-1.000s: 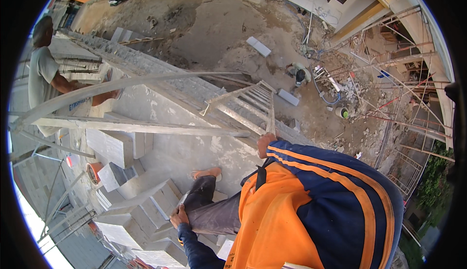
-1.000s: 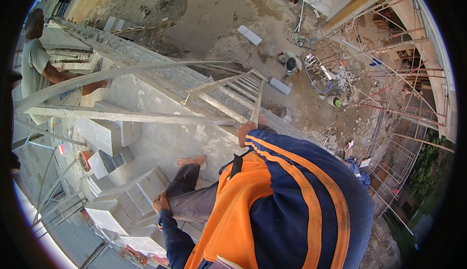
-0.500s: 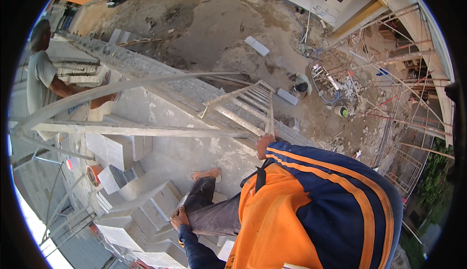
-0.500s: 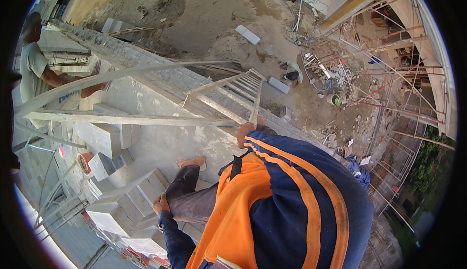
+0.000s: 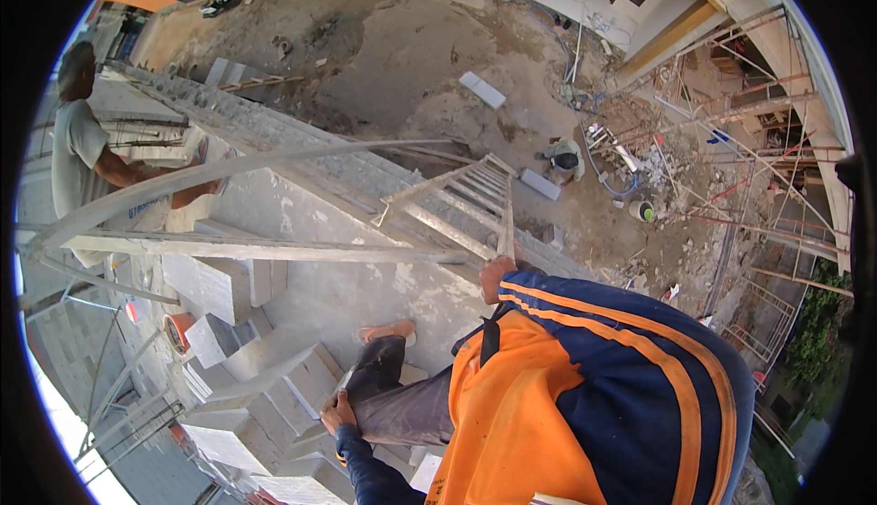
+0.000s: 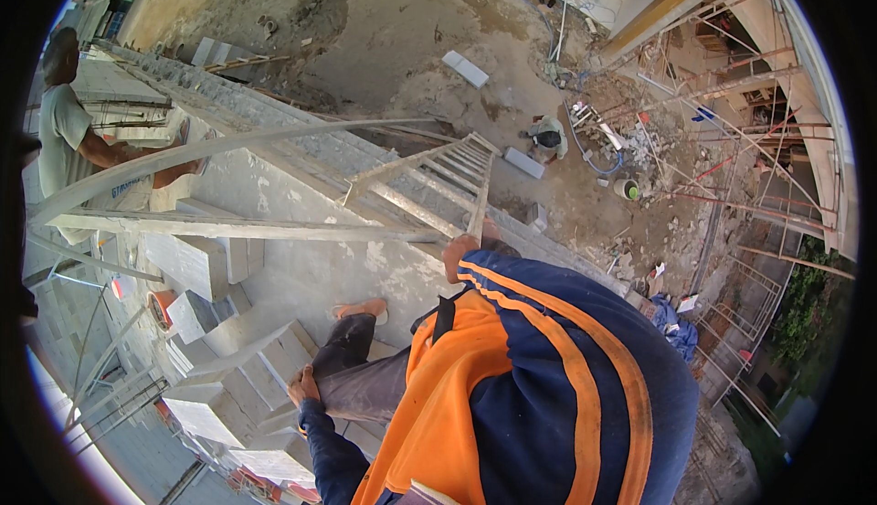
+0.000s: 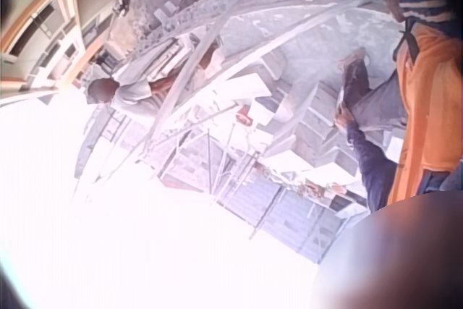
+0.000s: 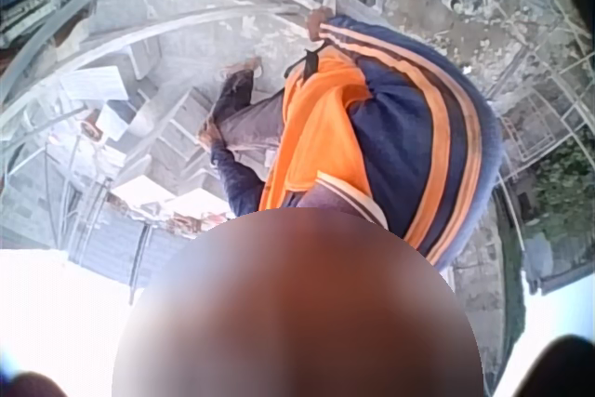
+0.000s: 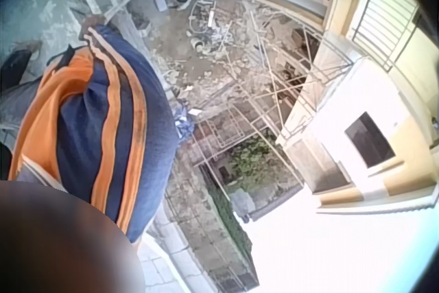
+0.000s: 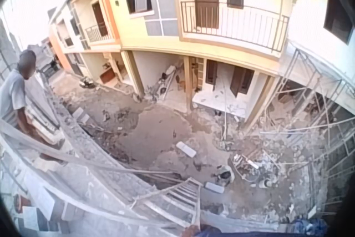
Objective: The person repeatedly picks up rectangular concrete blocks from a stack on a rooftop scaffolding and hands them down to a coworker below. The person handles the blocks one at a time, lifting and passing them over the edge of the structure.
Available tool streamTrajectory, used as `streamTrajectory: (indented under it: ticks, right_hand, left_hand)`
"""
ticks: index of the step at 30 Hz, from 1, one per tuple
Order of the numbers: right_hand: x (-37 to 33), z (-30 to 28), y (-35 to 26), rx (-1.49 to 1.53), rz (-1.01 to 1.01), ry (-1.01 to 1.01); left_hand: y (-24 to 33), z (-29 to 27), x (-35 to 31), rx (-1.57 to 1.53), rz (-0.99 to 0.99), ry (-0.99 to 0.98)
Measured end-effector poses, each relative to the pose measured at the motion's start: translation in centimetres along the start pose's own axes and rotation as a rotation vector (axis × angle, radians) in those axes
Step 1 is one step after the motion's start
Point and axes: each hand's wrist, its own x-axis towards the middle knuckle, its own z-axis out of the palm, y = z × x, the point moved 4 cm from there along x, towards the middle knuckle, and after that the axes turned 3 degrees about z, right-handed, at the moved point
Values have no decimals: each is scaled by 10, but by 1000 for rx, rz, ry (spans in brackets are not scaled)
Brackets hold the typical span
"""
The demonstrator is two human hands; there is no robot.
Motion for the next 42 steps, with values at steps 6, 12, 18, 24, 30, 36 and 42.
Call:
streamTrajectory:
  ticks: [6, 12, 18, 24, 30, 36, 42]
  right_hand:
    - [-5, -5, -1, 38, -21, 80]
    - [-6, -7, -1, 28, -43, 80]
    - [-5, -4, -1, 22, -53, 65]
    - [-6, -9, 0, 41, -74, 43]
    - [-6, -10, -2, 32, -51, 6]
    - [-11, -16, -2, 46, -41, 30]
    - [-14, -19, -5, 46, -42, -46]
  left_hand:
    - [-1, 1, 0, -40, 0, 0]
    - [-9, 4, 2, -20, 4, 7]
    - [-14, 6, 4, -30, 17, 12]
    - [-9, 3, 3, -15, -3, 21]
    - [-2, -2, 0, -8, 9, 31]
    - [2, -4, -1, -13, 34, 48]
    - [3, -6, -4, -18, 19, 28]
